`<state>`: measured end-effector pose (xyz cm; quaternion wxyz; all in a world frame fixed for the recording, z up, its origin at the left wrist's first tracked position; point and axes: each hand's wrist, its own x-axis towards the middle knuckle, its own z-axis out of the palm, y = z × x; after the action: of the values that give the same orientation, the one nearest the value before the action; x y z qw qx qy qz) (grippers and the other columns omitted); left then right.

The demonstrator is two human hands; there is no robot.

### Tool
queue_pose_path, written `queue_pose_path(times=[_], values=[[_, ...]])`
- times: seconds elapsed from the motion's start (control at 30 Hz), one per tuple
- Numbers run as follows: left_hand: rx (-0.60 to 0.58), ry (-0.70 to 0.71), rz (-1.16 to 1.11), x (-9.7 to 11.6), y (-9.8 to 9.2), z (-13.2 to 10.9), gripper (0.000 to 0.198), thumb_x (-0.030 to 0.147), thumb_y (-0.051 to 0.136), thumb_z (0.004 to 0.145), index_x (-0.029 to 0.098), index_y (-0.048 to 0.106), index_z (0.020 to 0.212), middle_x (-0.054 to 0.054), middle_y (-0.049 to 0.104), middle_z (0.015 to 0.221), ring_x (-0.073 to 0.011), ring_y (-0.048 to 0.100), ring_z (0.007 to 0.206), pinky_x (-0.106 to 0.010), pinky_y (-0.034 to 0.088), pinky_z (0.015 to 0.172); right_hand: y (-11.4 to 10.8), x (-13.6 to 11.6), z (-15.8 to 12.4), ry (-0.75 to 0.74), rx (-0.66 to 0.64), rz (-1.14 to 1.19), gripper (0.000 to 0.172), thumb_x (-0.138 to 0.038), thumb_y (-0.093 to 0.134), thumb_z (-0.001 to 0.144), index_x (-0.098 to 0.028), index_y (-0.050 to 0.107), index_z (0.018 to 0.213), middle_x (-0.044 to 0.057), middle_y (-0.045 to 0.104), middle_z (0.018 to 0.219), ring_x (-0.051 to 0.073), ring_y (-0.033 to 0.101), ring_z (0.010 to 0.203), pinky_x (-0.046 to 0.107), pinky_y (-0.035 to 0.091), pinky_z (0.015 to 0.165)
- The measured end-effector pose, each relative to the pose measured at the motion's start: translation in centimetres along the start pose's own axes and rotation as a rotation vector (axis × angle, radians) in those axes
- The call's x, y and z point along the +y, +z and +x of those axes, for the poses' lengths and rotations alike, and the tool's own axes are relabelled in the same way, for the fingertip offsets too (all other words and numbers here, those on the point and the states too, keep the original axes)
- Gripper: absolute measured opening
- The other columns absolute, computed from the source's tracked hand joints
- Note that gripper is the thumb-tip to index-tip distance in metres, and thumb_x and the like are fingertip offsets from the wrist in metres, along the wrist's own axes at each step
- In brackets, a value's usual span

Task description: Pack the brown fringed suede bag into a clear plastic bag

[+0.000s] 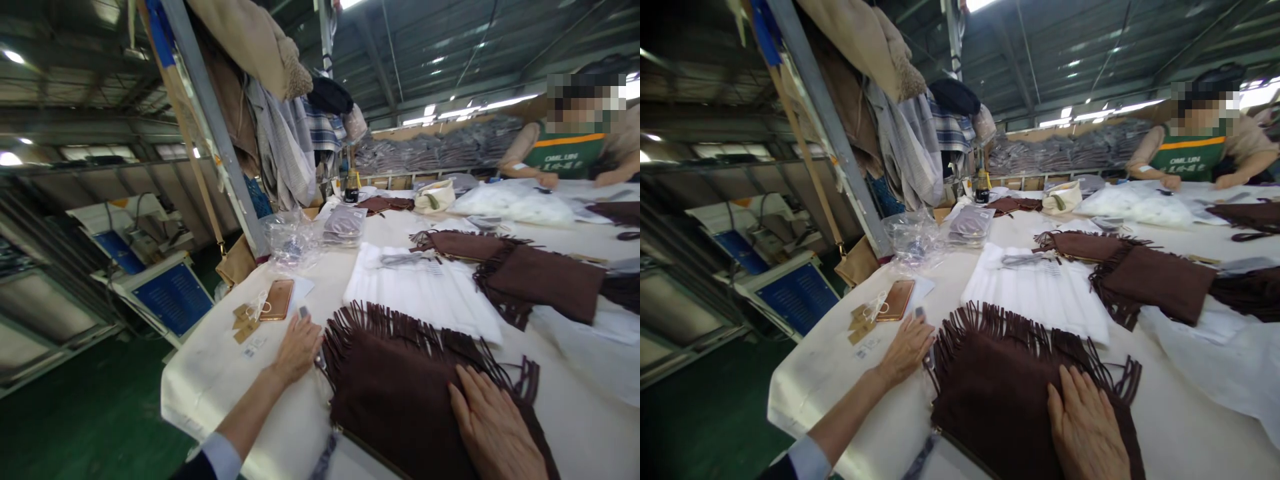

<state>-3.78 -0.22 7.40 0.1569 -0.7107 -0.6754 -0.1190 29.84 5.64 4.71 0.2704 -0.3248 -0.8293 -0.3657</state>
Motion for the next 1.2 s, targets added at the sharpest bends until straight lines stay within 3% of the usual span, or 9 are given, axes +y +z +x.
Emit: queue_pose_path(times=[0.17, 0.33, 0.43, 0.53, 0.63, 0.73, 0.9, 1.03, 1.2], values=[[-0.014, -0.069, 0.152, -2.4, -2.7, -7.0, 0.037, 0.021, 0.027, 0.093, 0.017, 0.058, 0.074, -0.006, 0.062, 0.072, -0.0226, 0.059, 0.080, -0.044, 0.045, 0.083, 0.2, -0.3, -0.3, 0.054, -0.016, 0.019, 0.045, 0.001, 0.031, 0.076, -0.014, 0.073, 0.077, 0.018, 0.069, 0.096, 0.034, 0.064, 0.090, 0.047, 0.051, 0.073], [0.094, -0.264, 0.140, 0.0, -5.1, -13.3, 0.030, 0.027, 0.033, 0.093, 0.020, 0.059, 0.079, -0.003, 0.060, 0.074, -0.0190, 0.056, 0.070, -0.033, 0.043, 0.067, 0.9, -0.8, -0.8, 0.175, -0.125, 0.063, 0.041, -0.011, 0.031, 0.081, -0.013, 0.072, 0.082, 0.017, 0.068, 0.100, 0.033, 0.062, 0.094, 0.048, 0.048, 0.081], [0.103, -0.272, -0.128, 3.4, -5.0, -11.4, 0.022, 0.029, 0.038, 0.092, 0.020, 0.059, 0.094, -0.004, 0.063, 0.089, -0.0182, 0.057, 0.082, -0.031, 0.044, 0.073, 1.3, -0.7, -1.2, 0.190, -0.164, 0.077, 0.041, -0.015, 0.030, 0.083, -0.011, 0.071, 0.086, 0.018, 0.067, 0.104, 0.032, 0.061, 0.096, 0.048, 0.047, 0.084], [-0.158, -0.408, -0.396, 6.0, -4.7, -7.2, 0.017, 0.026, 0.046, 0.086, 0.019, 0.061, 0.081, -0.004, 0.060, 0.085, -0.0200, 0.055, 0.085, -0.034, 0.041, 0.079, 1.3, -0.5, -1.3, 0.127, -0.104, 0.094, 0.042, -0.011, 0.029, 0.081, -0.013, 0.072, 0.083, 0.018, 0.068, 0.101, 0.033, 0.061, 0.095, 0.048, 0.047, 0.081], [-0.397, -0.557, -0.576, 6.4, -4.3, -3.8, 0.012, 0.020, 0.059, 0.072, 0.016, 0.057, 0.061, 0.000, 0.053, 0.065, -0.0179, 0.053, 0.070, -0.030, 0.041, 0.067, 0.9, -0.4, -0.9, 0.100, -0.077, 0.082, 0.044, -0.004, 0.029, 0.078, -0.015, 0.072, 0.080, 0.016, 0.069, 0.099, 0.032, 0.061, 0.094, 0.047, 0.047, 0.079], [-0.506, -0.593, -0.688, 5.1, -3.8, -2.2, 0.010, 0.017, 0.062, 0.065, 0.016, 0.056, 0.056, 0.006, 0.043, 0.047, -0.0121, 0.045, 0.048, -0.023, 0.036, 0.049, 0.4, -0.4, -0.5, 0.093, -0.050, 0.054, 0.044, -0.001, 0.030, 0.076, -0.015, 0.072, 0.078, 0.015, 0.069, 0.097, 0.033, 0.061, 0.093, 0.046, 0.048, 0.076], [-0.322, -0.640, -0.633, 2.6, -3.7, -1.5, 0.010, 0.014, 0.051, 0.069, 0.015, 0.060, 0.072, -0.001, 0.059, 0.069, -0.0159, 0.055, 0.067, -0.029, 0.045, 0.069, 0.4, -0.3, -0.4, 0.086, -0.016, 0.063, 0.043, -0.002, 0.030, 0.078, -0.014, 0.072, 0.078, 0.017, 0.068, 0.096, 0.032, 0.061, 0.090, 0.046, 0.049, 0.075], [-0.122, -0.637, -0.505, 3.7, -4.2, -3.3, 0.025, 0.018, 0.044, 0.076, 0.016, 0.054, 0.099, -0.008, 0.057, 0.099, -0.0211, 0.052, 0.092, -0.038, 0.039, 0.088, 0.5, -0.3, -0.6, 0.082, -0.019, 0.079, 0.041, -0.002, 0.032, 0.076, -0.014, 0.071, 0.079, 0.018, 0.068, 0.098, 0.034, 0.060, 0.093, 0.048, 0.048, 0.077], [-0.254, -0.547, -0.448, 7.4, -3.7, -7.2, 0.020, 0.035, 0.043, 0.084, 0.020, 0.052, 0.075, -0.005, 0.058, 0.080, -0.0217, 0.054, 0.081, -0.035, 0.040, 0.076, 0.7, -0.6, -0.8, 0.103, -0.031, 0.094, 0.040, -0.006, 0.032, 0.078, -0.013, 0.071, 0.079, 0.019, 0.067, 0.098, 0.034, 0.060, 0.093, 0.049, 0.046, 0.079]])
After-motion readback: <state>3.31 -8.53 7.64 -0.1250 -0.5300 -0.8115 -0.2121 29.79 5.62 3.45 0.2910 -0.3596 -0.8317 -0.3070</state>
